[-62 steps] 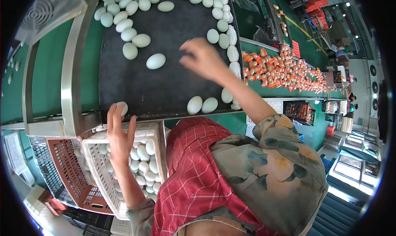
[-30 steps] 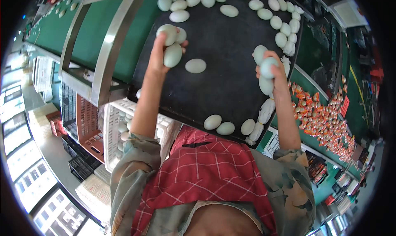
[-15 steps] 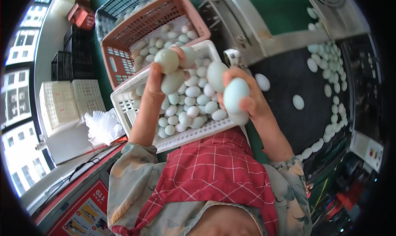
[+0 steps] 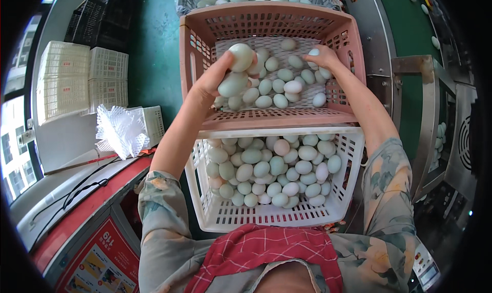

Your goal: The person sorts and gathers eggs from a metal tray and conveyor belt by hand, then places them into plastic crates.

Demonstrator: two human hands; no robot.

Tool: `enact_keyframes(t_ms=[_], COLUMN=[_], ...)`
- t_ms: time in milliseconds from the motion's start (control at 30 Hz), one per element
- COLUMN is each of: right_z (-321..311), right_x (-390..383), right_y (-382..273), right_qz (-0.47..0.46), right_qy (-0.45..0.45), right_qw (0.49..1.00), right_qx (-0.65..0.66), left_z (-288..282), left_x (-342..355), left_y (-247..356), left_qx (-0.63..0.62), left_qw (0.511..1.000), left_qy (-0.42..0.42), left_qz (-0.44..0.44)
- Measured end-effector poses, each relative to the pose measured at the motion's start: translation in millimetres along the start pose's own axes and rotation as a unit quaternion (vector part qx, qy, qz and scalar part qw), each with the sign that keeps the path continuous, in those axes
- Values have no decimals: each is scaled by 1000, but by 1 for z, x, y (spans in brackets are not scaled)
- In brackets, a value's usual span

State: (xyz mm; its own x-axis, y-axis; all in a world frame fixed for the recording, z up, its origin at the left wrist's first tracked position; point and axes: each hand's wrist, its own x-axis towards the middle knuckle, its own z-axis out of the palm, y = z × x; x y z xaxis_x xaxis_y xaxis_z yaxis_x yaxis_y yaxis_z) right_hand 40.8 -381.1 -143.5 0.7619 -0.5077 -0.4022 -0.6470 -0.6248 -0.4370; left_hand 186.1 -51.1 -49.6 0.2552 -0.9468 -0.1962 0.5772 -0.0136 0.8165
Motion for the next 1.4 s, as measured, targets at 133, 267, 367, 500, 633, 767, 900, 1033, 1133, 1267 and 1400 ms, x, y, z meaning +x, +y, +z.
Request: enact_keyframes(t_ms=[133,267,367,500,633,767,900,1033,1133,1267,1400], right_z=[23,34,36,32,30,13,-29,-47,-47,-30,-44], right_x=[34,47,44,38,26,-4,-56,-145,-223,-326,-451], right_y=[8,14,5,3,-10,-37,-52,-83,-101,-57,-11], right_qz=[51,31,43,14,11,8,-89,-230,-291,-264,-213], right_qy=[-13,33,40,60,42,95,128,239,144,133,16], right_qw=[995,993,989,993,991,995,979,928,914,924,940], right_qx=[-88,-111,-137,-102,-125,-21,129,168,244,242,266], left_z=[-31,-72,-86,-86,-82,-38,26,-43,-197,-243,-77], left_x=[71,125,146,151,129,108,122,193,212,226,200], left_y=[9,-33,-56,-68,-76,-43,27,66,110,101,62], left_qx=[342,562,667,714,751,738,636,650,837,760,760], left_qw=[931,817,738,692,648,662,726,699,515,613,575], left_qy=[23,30,33,78,126,91,91,151,184,214,213], left_qz=[-123,-127,-99,-78,8,90,246,257,-1,33,216])
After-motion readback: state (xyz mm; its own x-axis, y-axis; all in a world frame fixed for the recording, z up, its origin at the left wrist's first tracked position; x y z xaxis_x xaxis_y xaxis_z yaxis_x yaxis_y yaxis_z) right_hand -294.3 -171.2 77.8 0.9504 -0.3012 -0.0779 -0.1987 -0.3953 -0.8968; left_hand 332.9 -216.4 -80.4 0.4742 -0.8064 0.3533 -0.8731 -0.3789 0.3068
